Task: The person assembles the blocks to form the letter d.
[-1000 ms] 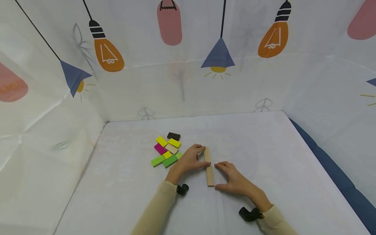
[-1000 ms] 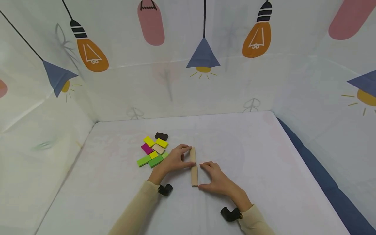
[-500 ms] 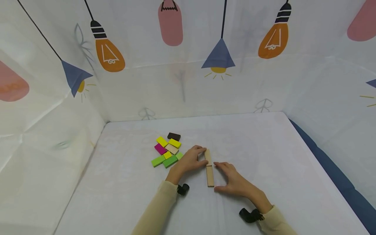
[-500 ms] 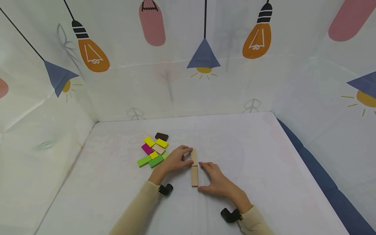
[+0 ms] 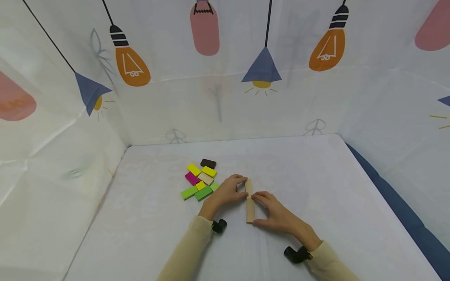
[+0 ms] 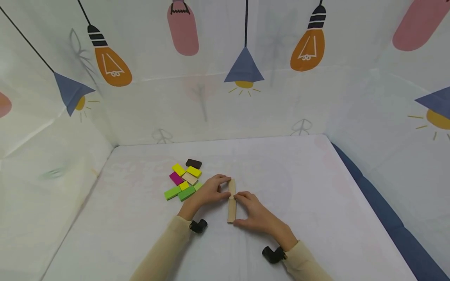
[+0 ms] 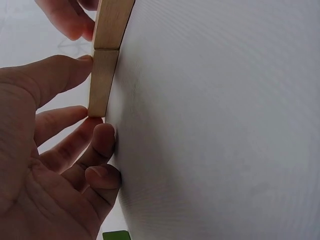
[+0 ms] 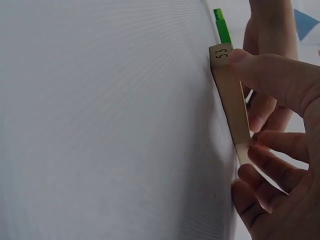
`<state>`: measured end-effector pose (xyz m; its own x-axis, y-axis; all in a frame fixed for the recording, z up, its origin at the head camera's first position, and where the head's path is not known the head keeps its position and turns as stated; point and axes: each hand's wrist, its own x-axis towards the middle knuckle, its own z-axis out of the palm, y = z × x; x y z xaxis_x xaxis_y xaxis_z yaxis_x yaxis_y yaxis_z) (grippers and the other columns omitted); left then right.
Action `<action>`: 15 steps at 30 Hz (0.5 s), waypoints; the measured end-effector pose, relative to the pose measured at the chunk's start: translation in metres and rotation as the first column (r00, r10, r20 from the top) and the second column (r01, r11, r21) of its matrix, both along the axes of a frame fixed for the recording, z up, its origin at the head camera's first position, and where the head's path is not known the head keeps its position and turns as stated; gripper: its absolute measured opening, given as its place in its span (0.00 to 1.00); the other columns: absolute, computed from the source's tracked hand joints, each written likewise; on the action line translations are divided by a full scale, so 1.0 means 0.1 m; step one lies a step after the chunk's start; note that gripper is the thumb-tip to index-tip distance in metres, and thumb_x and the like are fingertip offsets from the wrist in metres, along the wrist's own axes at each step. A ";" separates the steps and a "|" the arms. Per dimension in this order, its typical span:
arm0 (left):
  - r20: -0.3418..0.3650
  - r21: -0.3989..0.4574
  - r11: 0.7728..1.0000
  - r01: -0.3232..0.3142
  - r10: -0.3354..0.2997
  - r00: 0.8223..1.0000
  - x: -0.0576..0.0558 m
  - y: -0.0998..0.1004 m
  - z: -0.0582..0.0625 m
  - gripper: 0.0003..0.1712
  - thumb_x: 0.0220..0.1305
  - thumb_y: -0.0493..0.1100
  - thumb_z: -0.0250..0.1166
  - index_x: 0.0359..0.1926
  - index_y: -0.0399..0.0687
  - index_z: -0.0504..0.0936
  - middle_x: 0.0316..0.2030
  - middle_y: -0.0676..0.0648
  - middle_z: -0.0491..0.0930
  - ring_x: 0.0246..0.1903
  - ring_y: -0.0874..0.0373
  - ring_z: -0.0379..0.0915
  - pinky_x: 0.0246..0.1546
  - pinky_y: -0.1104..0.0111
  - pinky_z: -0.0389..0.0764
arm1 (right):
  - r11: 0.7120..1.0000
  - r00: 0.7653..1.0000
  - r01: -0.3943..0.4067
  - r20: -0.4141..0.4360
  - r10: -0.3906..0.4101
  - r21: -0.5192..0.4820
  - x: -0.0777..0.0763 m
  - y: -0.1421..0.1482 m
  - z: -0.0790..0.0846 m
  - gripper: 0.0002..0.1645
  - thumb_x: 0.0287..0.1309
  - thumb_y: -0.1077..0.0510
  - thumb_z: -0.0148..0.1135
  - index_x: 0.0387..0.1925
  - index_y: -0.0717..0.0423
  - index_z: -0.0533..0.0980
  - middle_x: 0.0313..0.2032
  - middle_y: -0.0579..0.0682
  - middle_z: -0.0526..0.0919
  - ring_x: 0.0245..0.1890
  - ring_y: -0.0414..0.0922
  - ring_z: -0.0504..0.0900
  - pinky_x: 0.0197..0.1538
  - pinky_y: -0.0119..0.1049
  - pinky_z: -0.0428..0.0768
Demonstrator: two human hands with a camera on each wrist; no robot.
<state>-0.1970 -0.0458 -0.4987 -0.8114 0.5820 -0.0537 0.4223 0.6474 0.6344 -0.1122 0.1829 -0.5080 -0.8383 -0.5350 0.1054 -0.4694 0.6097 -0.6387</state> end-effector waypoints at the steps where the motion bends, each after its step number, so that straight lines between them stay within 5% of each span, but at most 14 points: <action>1: 0.003 -0.003 1.000 0.000 0.000 1.000 0.00 0.00 0.00 0.34 0.69 0.47 0.69 0.72 0.43 0.73 0.66 0.40 0.74 0.50 0.52 0.78 0.55 0.61 0.81 | 1.000 1.000 -0.006 0.001 0.006 -0.006 -0.01 -0.01 0.00 0.47 0.53 0.50 0.79 0.69 0.63 0.70 0.67 0.62 0.72 0.68 0.62 0.71 0.64 0.60 0.75; 15: 0.034 -0.012 1.000 -0.011 0.011 0.999 0.01 0.00 0.02 0.34 0.69 0.47 0.69 0.72 0.44 0.73 0.68 0.41 0.74 0.43 0.58 0.75 0.51 0.66 0.81 | 1.000 1.000 -0.024 -0.002 0.024 0.010 -0.05 0.01 0.02 0.47 0.53 0.49 0.80 0.69 0.64 0.70 0.65 0.60 0.73 0.67 0.60 0.73 0.64 0.59 0.76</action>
<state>-0.1963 -0.0457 -0.4963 -0.8154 0.5722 -0.0882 0.3933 0.6592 0.6410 -0.1173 0.1835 -0.5063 -0.8250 -0.5559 0.1019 -0.4855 0.6047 -0.6313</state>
